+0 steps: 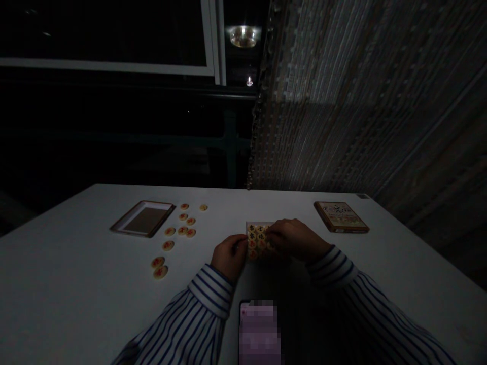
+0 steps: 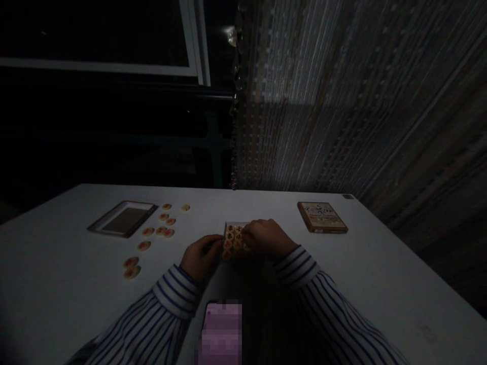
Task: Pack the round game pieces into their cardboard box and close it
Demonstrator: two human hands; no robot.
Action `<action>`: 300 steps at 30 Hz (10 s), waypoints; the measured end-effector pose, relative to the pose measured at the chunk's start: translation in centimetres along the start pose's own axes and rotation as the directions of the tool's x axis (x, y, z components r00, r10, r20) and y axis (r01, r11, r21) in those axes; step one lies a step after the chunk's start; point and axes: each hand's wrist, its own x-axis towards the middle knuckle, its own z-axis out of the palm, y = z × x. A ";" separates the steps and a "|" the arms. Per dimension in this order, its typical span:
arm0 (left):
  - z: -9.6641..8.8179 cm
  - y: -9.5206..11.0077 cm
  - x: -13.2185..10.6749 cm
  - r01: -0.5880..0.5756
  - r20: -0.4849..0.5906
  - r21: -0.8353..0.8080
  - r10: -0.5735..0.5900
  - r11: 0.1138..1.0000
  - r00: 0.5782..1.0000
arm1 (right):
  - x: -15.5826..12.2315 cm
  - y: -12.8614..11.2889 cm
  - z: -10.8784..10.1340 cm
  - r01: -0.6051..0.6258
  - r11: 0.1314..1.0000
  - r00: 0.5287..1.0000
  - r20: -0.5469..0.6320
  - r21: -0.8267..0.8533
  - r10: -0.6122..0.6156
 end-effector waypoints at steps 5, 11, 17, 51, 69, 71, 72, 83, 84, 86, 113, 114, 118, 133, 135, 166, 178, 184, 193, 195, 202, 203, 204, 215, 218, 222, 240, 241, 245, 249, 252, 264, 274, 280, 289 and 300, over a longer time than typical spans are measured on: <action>0.1 0.1 0.0 0.012 -0.012 -0.018 -0.012 1.000 1.000 | 0.0 -0.2 0.1 0.017 1.000 1.000 -0.010 -0.019 -0.018; -0.1 0.1 -0.1 -0.023 -0.062 0.003 0.023 1.000 0.998 | 0.0 -0.4 0.1 0.028 0.998 0.999 -0.024 -0.051 -0.029; -0.9 0.1 0.1 -0.032 -0.115 -0.001 0.032 0.999 0.993 | -0.1 -1.2 -0.4 0.016 0.999 0.996 -0.092 -0.032 -0.019; -17.8 -9.0 3.3 -0.082 -0.044 0.498 0.120 0.863 0.992 | 10.2 -11.0 -1.0 0.167 0.966 0.984 -0.089 0.196 -0.152; -17.0 -8.7 3.1 -0.093 -0.005 0.634 0.124 0.768 0.992 | 13.1 -13.9 1.6 0.182 0.969 0.983 -0.027 0.168 -0.179; -16.9 -8.6 3.1 -0.094 0.005 0.653 0.120 0.751 0.993 | 13.1 -13.8 1.7 0.191 0.968 0.982 -0.031 0.162 -0.188; -16.9 -8.6 3.1 -0.094 0.008 0.663 0.119 0.743 0.993 | 13.1 -13.8 1.8 0.196 0.968 0.981 -0.035 0.160 -0.193; -16.8 -9.0 3.2 -0.094 0.005 0.684 0.124 0.724 0.992 | 12.7 -13.5 1.8 0.177 0.972 0.984 -0.022 0.155 -0.176; -16.8 -9.0 3.3 -0.096 0.005 0.685 0.126 0.722 0.992 | 12.7 -13.5 1.8 0.176 0.972 0.984 -0.018 0.156 -0.176; -16.7 -9.1 3.3 -0.097 0.002 0.688 0.132 0.719 0.991 | 12.7 -13.4 1.9 0.176 0.972 0.984 -0.015 0.157 -0.176; -17.2 -7.9 2.9 -0.188 -0.057 0.602 0.276 0.776 0.959 | 11.2 -11.4 1.4 0.166 0.947 0.983 -0.121 0.276 -0.137; -17.1 -7.7 2.8 -0.200 -0.056 0.595 0.288 0.779 0.956 | 11.1 -11.3 1.4 0.166 0.943 0.983 -0.126 0.288 -0.135; -16.5 -6.7 2.5 -0.237 -0.079 0.573 0.340 0.785 0.937 | 10.4 -10.7 0.9 0.171 0.927 0.981 -0.147 0.334 -0.128; -12.6 -3.2 0.9 -0.378 -0.025 0.545 0.465 0.748 0.885 | 6.1 -8.1 -0.8 0.173 0.897 0.968 -0.240 0.407 -0.078; -11.9 -2.7 0.7 -0.407 -0.003 0.541 0.486 0.736 0.874 | 5.5 -7.8 -1.0 0.170 0.890 0.966 -0.250 0.422 -0.066; -5.3 2.0 1.6 -0.455 -0.005 0.445 0.510 0.771 0.860 | 0.8 -2.8 -0.1 0.089 0.722 0.948 -0.281 0.686 0.150; -2.6 2.6 1.7 -0.480 -0.033 0.417 0.540 0.772 0.841 | 0.7 -1.6 0.6 0.054 0.703 0.936 -0.282 0.709 0.213; -2.2 2.1 1.1 -0.527 -0.023 0.425 0.591 0.736 0.806 | 0.9 -1.8 1.2 0.049 0.619 0.960 -0.209 0.784 0.188; -1.9 1.7 0.5 -0.523 -0.081 0.401 0.597 0.752 0.798 | 1.1 -2.3 1.6 0.035 0.417 0.982 -0.108 0.908 0.153; -1.9 1.9 0.5 -0.520 -0.097 0.385 0.594 0.763 0.799 | 1.1 -2.3 1.5 0.050 0.435 0.981 -0.127 0.899 0.149; -2.0 2.4 0.0 -0.475 -0.155 0.230 0.514 0.849 0.843 | 0.8 -2.8 0.7 0.022 0.440 0.984 -0.099 0.898 0.151; -2.1 2.4 -0.1 -0.463 -0.155 0.188 0.492 0.866 0.857 | 0.8 -2.8 0.5 0.019 0.440 0.983 -0.096 0.898 0.154; -2.1 2.4 -0.2 -0.445 -0.153 0.144 0.464 0.884 0.873 | 0.7 -2.8 0.4 0.018 0.445 0.983 -0.097 0.895 0.156; -2.1 3.4 -0.4 -0.059 -0.072 -0.361 0.035 0.931 0.997 | 0.4 -2.0 0.2 0.017 0.487 0.992 -0.075 0.873 0.099; -1.8 3.3 -0.4 0.012 -0.049 -0.440 -0.038 0.898 0.998 | 0.3 -2.0 0.4 0.030 0.475 0.993 -0.080 0.880 0.085; -1.6 3.1 -0.3 0.081 -0.018 -0.506 -0.104 0.858 0.994 | 0.3 -2.0 0.6 0.016 0.466 0.997 -0.048 0.885 0.057; -1.6 3.6 -0.5 0.279 0.113 -0.646 -0.273 0.710 0.955 | 0.3 -1.9 1.1 0.016 0.510 0.999 -0.031 0.860 0.021; -1.7 3.6 -0.5 0.283 0.116 -0.649 -0.276 0.706 0.954 | 0.3 -1.9 1.0 0.021 0.515 0.999 -0.036 0.857 0.019; -1.7 3.5 -0.5 0.298 0.137 -0.672 -0.282 0.678 0.950 | 0.3 -2.1 1.0 0.033 0.518 0.999 -0.047 0.855 0.014; -1.5 3.1 -0.4 0.305 0.149 -0.694 -0.285 0.653 0.947 | 0.3 -2.1 0.9 0.037 0.527 0.999 -0.049 0.849 0.010; -1.4 3.1 -0.4 0.303 0.148 -0.690 -0.282 0.657 0.948 | 0.2 -2.2 0.8 0.021 0.527 0.999 -0.033 0.850 0.013; -1.5 3.5 -0.5 0.302 0.105 -0.761 -0.350 0.574 0.931 | 0.3 -2.0 0.7 0.015 0.490 0.994 -0.064 0.872 0.084; -1.5 3.4 -0.5 0.338 0.168 -0.807 -0.362 0.483 0.917 | 0.3 -2.2 0.6 0.013 0.493 0.996 -0.057 0.870 0.075; -1.6 3.5 -0.5 0.353 0.179 -0.800 -0.370 0.484 0.912 | 0.3 -2.1 0.7 0.019 0.504 0.996 -0.060 0.863 0.064; -1.4 3.5 -0.6 0.349 0.189 -0.812 -0.355 0.467 0.915 | 0.2 -2.5 0.3 0.030 0.465 0.996 -0.068 0.885 0.063; -1.4 3.6 -0.6 0.366 0.216 -0.800 -0.341 0.475 0.915 | 0.2 -2.8 0.2 0.002 0.508 0.992 -0.066 0.861 0.108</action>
